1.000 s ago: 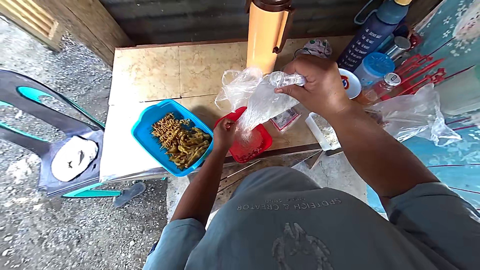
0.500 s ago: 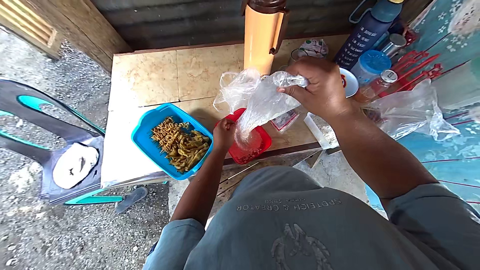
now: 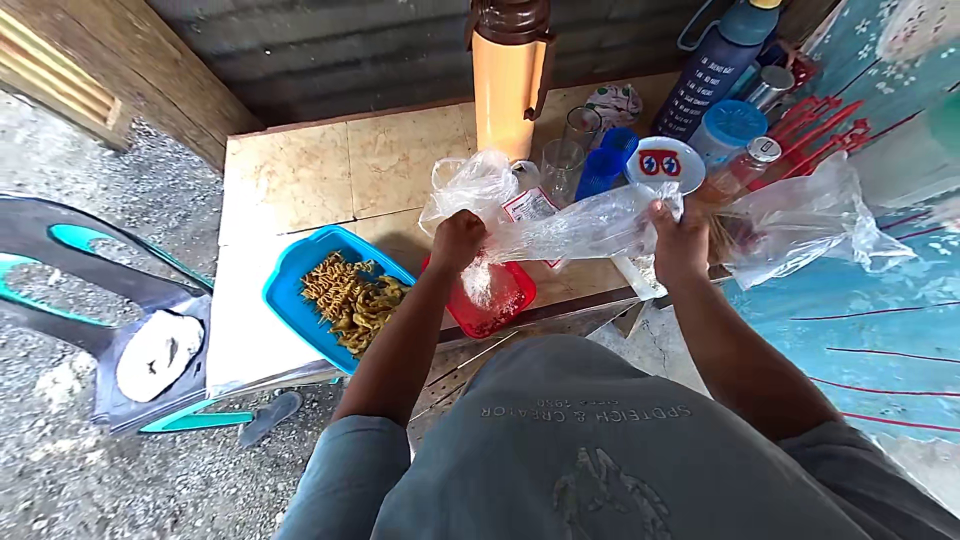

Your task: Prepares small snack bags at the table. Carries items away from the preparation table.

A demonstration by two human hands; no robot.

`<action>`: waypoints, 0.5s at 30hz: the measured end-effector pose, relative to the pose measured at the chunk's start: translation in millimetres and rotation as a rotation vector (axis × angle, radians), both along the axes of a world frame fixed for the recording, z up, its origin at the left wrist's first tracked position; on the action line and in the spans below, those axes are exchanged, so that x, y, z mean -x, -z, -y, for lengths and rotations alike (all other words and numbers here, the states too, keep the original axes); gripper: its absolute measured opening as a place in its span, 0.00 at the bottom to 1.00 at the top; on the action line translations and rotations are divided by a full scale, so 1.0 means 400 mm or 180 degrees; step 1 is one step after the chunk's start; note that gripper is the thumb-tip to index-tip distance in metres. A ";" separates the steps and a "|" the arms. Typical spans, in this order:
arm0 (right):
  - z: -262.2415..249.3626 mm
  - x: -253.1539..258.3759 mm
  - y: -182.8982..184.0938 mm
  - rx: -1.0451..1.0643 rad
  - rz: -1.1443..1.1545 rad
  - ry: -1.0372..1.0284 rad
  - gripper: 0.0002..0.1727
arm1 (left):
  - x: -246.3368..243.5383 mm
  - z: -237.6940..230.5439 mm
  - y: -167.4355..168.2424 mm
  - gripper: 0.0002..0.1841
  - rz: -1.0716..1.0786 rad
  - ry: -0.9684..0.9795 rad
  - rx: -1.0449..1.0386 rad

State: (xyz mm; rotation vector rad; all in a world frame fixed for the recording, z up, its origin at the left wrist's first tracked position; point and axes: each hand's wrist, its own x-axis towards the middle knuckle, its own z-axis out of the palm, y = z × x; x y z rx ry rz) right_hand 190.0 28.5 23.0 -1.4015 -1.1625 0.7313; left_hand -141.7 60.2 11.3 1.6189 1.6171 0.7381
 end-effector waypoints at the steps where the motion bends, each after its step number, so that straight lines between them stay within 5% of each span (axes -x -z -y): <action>1: 0.008 -0.007 0.031 0.0242 -0.0239 0.0140 0.19 | -0.007 -0.012 -0.017 0.10 -0.0059 0.0120 -0.0003; 6: 0.049 -0.022 0.137 0.0789 -0.1359 0.0404 0.17 | -0.056 -0.043 -0.109 0.09 -0.0326 0.0496 -0.0101; 10: 0.070 -0.083 0.128 0.0586 -0.2131 0.0640 0.12 | -0.149 -0.060 -0.181 0.08 -0.0110 0.0699 -0.0273; 15: 0.103 -0.333 0.025 -0.0269 -0.1474 0.0924 0.18 | -0.371 -0.096 -0.219 0.10 -0.0033 0.1251 -0.0611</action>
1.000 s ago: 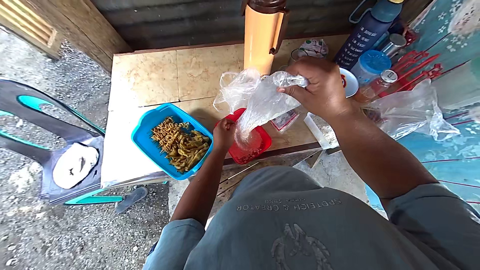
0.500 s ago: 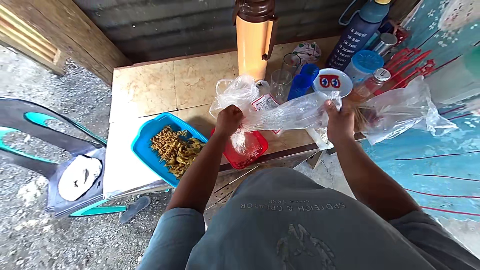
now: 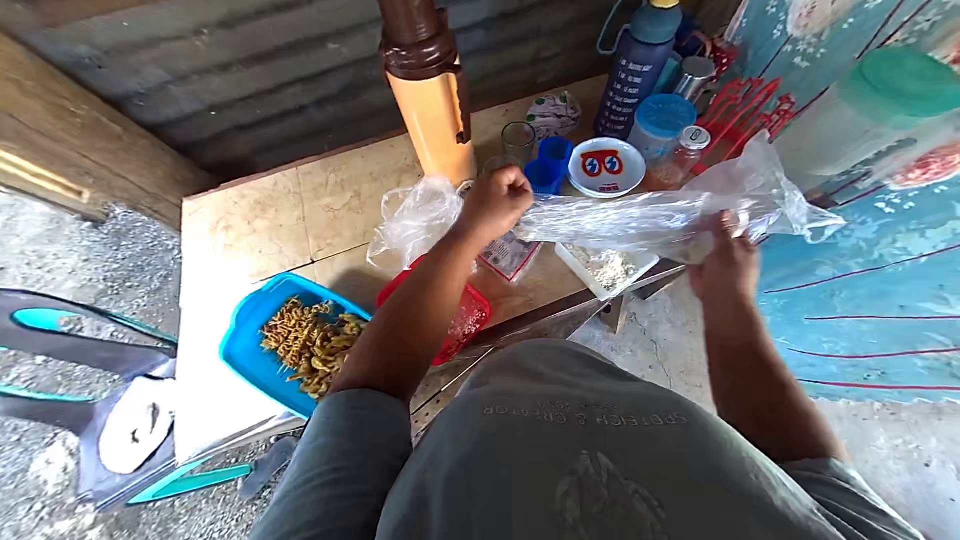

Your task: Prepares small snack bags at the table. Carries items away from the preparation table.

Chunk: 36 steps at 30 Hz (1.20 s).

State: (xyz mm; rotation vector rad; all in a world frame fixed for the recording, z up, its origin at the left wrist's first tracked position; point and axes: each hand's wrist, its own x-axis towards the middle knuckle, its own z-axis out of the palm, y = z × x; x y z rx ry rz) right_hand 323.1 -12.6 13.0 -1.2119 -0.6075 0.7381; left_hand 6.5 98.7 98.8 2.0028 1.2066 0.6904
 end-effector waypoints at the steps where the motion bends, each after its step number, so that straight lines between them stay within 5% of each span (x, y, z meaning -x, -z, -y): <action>1: 0.010 -0.059 -0.040 -0.0078 0.0373 0.0097 0.19 | -0.049 -0.010 0.012 0.10 -0.0017 0.0076 0.0013; 7: 0.036 -0.194 -0.287 -0.0236 0.3521 -0.0027 0.24 | -0.312 -0.035 0.184 0.15 -0.0393 0.0193 0.0336; 11: -0.043 -0.195 -0.322 -0.0699 0.4385 -0.0727 0.19 | -0.381 -0.016 0.298 0.16 -0.0509 -0.0274 0.0430; 22: -0.165 -0.238 -0.314 -0.1331 0.4449 -0.1535 0.21 | -0.422 0.026 0.373 0.14 -0.0168 -0.1141 0.0503; 29: -0.180 -0.289 -0.298 -0.1508 0.4227 -0.1484 0.18 | -0.425 0.025 0.367 0.14 -0.0065 -0.1332 0.0662; 36: -0.075 -0.477 -0.121 0.0284 0.2753 -0.0510 0.25 | -0.458 -0.002 0.221 0.15 0.0044 -0.0753 0.0565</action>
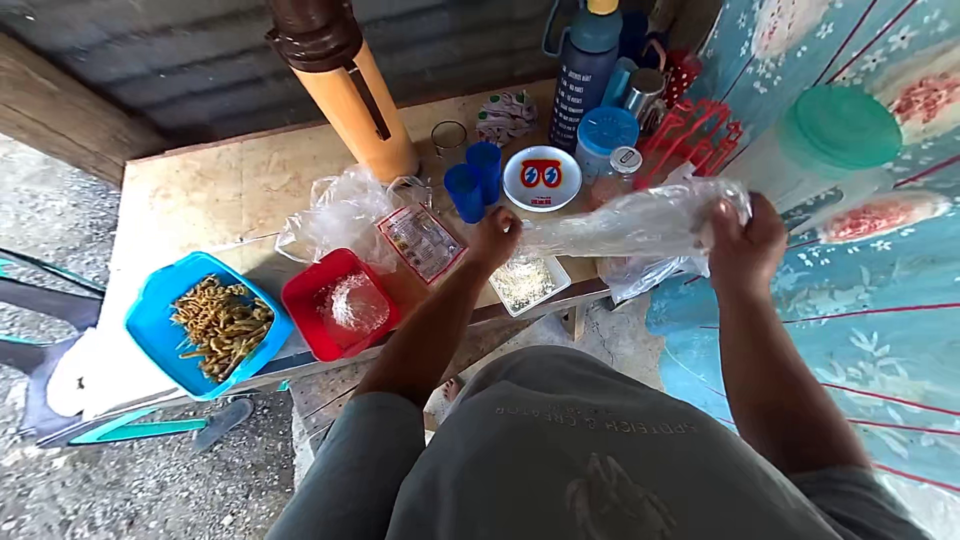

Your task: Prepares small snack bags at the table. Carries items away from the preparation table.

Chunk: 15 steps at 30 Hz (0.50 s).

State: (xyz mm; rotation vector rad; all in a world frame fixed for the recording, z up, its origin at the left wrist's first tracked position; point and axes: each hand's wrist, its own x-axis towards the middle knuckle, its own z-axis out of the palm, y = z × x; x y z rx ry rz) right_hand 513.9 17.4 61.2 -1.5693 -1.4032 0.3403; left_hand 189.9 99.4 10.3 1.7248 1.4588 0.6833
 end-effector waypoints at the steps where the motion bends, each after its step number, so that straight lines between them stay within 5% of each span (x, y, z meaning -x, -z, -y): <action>1: 0.018 -0.025 0.046 0.0125 -0.0461 0.0151 0.25 | -0.010 -0.008 -0.033 0.15 -0.0104 0.0191 -0.0025; 7: 0.097 0.009 0.239 0.0516 -0.3094 0.0573 0.19 | -0.092 -0.037 -0.222 0.13 -0.0862 0.1018 -0.0693; 11: 0.099 0.122 0.230 0.0760 -0.3489 0.0519 0.17 | -0.045 -0.008 -0.348 0.11 -0.1278 0.1306 -0.1069; 15: 0.053 0.180 0.170 0.0557 -0.3248 -0.0344 0.22 | 0.140 0.027 -0.388 0.10 -0.1255 0.0919 -0.1052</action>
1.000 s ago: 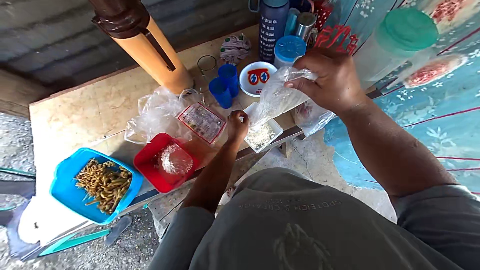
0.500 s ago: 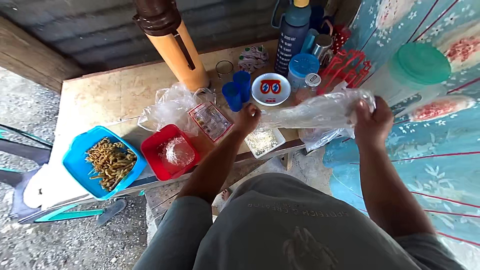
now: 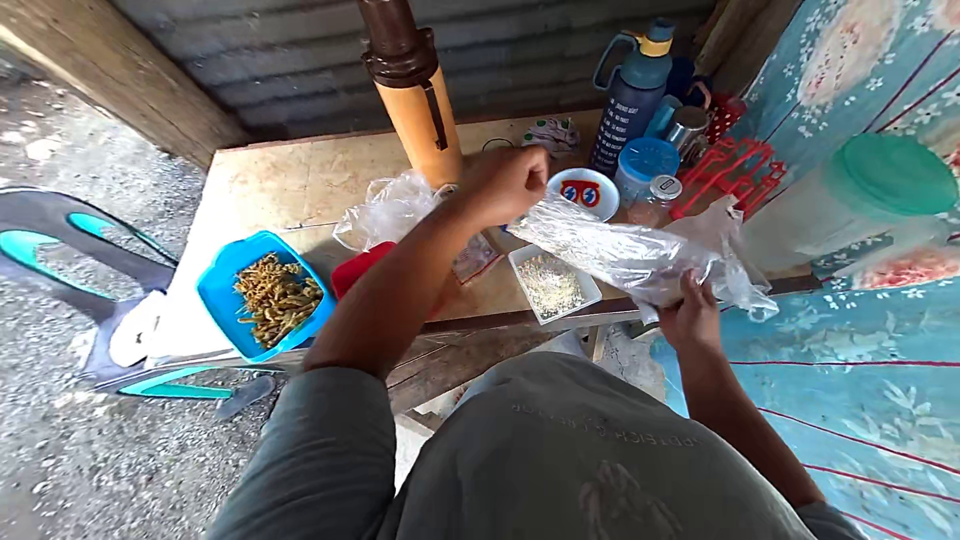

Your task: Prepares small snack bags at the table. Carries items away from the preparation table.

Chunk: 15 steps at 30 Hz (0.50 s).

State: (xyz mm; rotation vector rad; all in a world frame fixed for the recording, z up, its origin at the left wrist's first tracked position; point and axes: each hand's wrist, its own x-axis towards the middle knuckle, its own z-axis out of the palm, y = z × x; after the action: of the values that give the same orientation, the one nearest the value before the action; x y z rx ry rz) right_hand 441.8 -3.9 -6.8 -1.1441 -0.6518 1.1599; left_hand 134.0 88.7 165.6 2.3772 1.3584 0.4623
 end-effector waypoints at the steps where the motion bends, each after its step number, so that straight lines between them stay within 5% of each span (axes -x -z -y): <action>1: -0.016 0.013 -0.027 -0.0232 0.0109 -0.0252 0.25 | 0.064 0.011 0.008 0.10 0.0110 -0.0150 0.0021; 9: -0.156 0.332 -0.304 -0.1924 0.1634 -0.1551 0.15 | 0.494 0.180 0.241 0.16 0.0742 -0.1552 0.0442; 15: -0.185 0.660 -0.374 -0.2323 0.2771 -0.2253 0.14 | 0.640 0.266 0.466 0.14 0.1134 -0.2463 0.0532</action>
State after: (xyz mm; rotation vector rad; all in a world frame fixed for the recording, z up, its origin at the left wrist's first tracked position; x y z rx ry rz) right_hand 177.6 70.1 143.0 -0.7338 -2.0811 0.7868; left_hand -121.8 -17.6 -20.8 1.4684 1.9937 0.8771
